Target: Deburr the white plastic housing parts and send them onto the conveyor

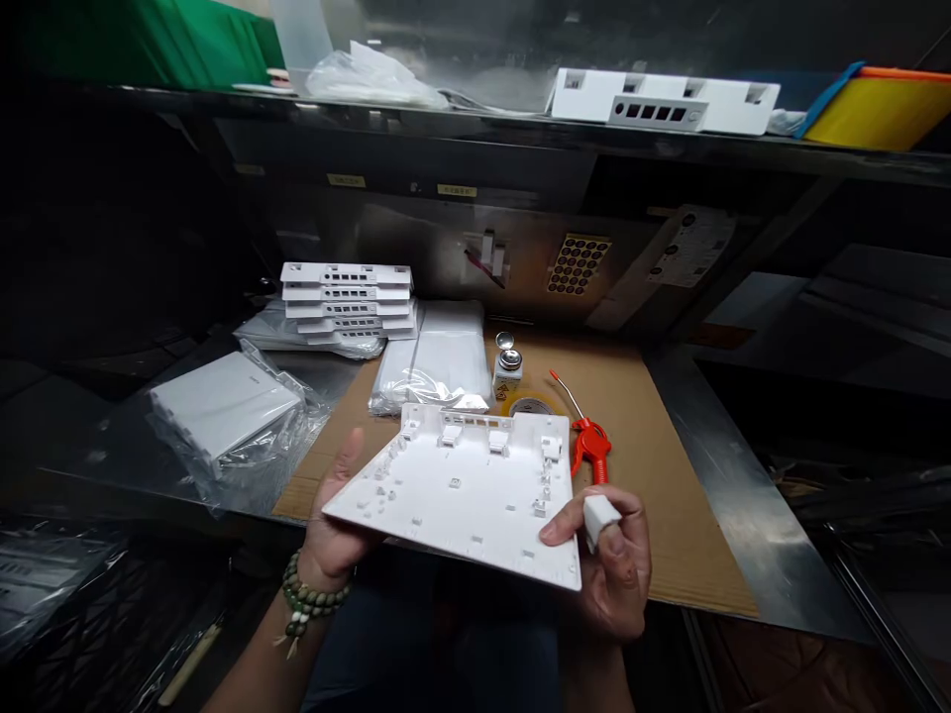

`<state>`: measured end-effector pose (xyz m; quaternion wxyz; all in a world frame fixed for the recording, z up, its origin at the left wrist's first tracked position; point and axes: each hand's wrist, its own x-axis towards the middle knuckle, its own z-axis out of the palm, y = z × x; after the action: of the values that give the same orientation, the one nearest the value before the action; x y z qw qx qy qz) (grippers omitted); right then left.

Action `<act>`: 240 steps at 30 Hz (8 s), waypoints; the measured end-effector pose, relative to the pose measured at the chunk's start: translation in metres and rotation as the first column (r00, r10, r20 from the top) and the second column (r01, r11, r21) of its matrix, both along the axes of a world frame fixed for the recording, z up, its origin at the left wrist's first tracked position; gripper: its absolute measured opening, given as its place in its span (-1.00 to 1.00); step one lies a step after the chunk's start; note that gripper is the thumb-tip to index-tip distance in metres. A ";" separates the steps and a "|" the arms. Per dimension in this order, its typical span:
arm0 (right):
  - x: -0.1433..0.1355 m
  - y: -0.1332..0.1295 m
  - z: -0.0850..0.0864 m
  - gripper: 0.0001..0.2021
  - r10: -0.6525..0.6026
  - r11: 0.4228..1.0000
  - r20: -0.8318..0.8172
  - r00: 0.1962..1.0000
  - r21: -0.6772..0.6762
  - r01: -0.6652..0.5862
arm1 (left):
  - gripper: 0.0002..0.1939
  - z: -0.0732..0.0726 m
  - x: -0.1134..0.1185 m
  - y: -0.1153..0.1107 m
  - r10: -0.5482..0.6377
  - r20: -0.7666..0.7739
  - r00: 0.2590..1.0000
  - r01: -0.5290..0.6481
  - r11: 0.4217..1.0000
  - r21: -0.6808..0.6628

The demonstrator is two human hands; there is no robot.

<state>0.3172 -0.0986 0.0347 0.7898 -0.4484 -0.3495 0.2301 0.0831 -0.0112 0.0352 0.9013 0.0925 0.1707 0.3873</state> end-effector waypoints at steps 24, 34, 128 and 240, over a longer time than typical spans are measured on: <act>-0.088 0.012 0.045 -0.76 0.334 0.917 0.831 0.444 -0.178 -0.356 | 0.09 0.047 0.025 -0.003 0.446 -0.081 0.892 -0.437 0.894 0.100; -0.090 0.008 0.044 -0.78 0.321 0.931 0.805 0.499 -0.170 -0.324 | 0.19 0.048 0.028 -0.003 0.462 -0.141 0.876 -0.444 0.885 0.143; -0.054 0.038 0.052 -0.74 -0.192 0.981 0.694 0.694 0.147 0.125 | 0.25 0.018 0.047 -0.049 0.069 -0.228 0.971 -0.028 0.983 0.181; -0.074 0.042 -0.066 -0.42 -0.177 0.925 0.180 0.968 -0.305 0.226 | -0.29 0.055 0.053 0.216 0.864 -0.354 0.357 0.833 -0.123 0.539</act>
<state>0.2428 -0.0565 -0.0309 0.6969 -0.6211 -0.3172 0.1674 0.1361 0.2044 0.0903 0.1338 0.9224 0.2811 0.2285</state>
